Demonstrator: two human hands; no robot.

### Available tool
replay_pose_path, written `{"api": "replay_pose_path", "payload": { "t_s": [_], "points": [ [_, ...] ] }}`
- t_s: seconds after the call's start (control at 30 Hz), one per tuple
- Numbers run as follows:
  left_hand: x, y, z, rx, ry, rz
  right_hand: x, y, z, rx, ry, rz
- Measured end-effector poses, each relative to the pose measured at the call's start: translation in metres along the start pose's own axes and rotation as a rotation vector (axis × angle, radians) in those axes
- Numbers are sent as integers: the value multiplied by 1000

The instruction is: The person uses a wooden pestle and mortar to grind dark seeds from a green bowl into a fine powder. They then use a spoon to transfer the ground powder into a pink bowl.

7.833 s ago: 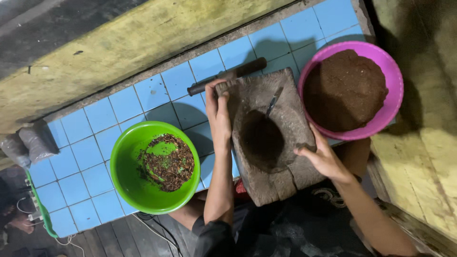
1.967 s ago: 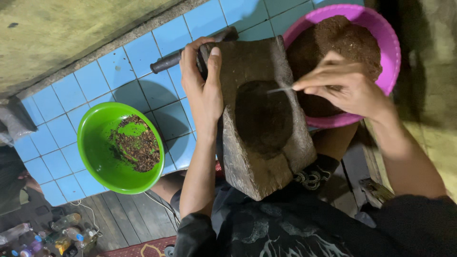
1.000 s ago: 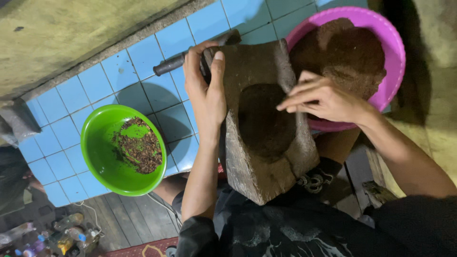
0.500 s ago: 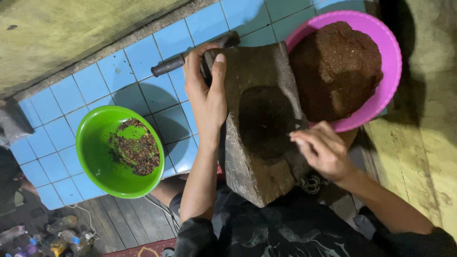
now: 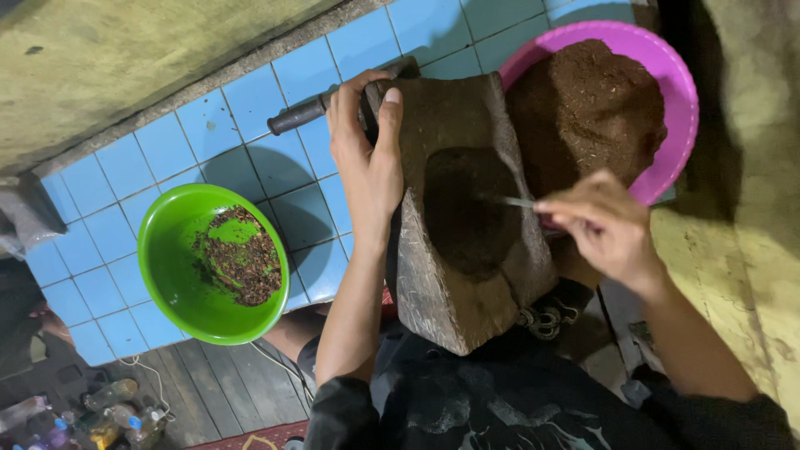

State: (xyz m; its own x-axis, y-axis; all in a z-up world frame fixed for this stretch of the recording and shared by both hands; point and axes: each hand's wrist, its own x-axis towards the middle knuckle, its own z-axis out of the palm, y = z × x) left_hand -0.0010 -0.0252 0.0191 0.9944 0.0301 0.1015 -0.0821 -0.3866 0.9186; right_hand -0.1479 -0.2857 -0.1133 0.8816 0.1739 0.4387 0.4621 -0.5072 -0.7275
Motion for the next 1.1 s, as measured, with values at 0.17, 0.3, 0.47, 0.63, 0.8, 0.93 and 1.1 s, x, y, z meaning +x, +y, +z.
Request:
{"api": "replay_pose_path", "payload": {
  "t_s": [0.17,0.3,0.47,0.63,0.8,0.93,1.1],
  "points": [
    [-1,0,4,16,-2,18,43,25,-2,70,-156,-56],
    [1,-2,6,21,1,8,51,51,-13,190,-345,-27],
    [-1,3,8,19,-5,-7,85,48,6,219,-331,-30],
    [0,3,7,31,-13,4,90,55,3,253,-489,2],
    [1,0,5,9,5,5,92,52,-34,257,-498,29],
    [1,-1,4,6,-3,-9,96,50,-8,282,-422,-35],
    [1,2,2,-22,5,-31,92,42,1,291,-534,23]
  ]
}}
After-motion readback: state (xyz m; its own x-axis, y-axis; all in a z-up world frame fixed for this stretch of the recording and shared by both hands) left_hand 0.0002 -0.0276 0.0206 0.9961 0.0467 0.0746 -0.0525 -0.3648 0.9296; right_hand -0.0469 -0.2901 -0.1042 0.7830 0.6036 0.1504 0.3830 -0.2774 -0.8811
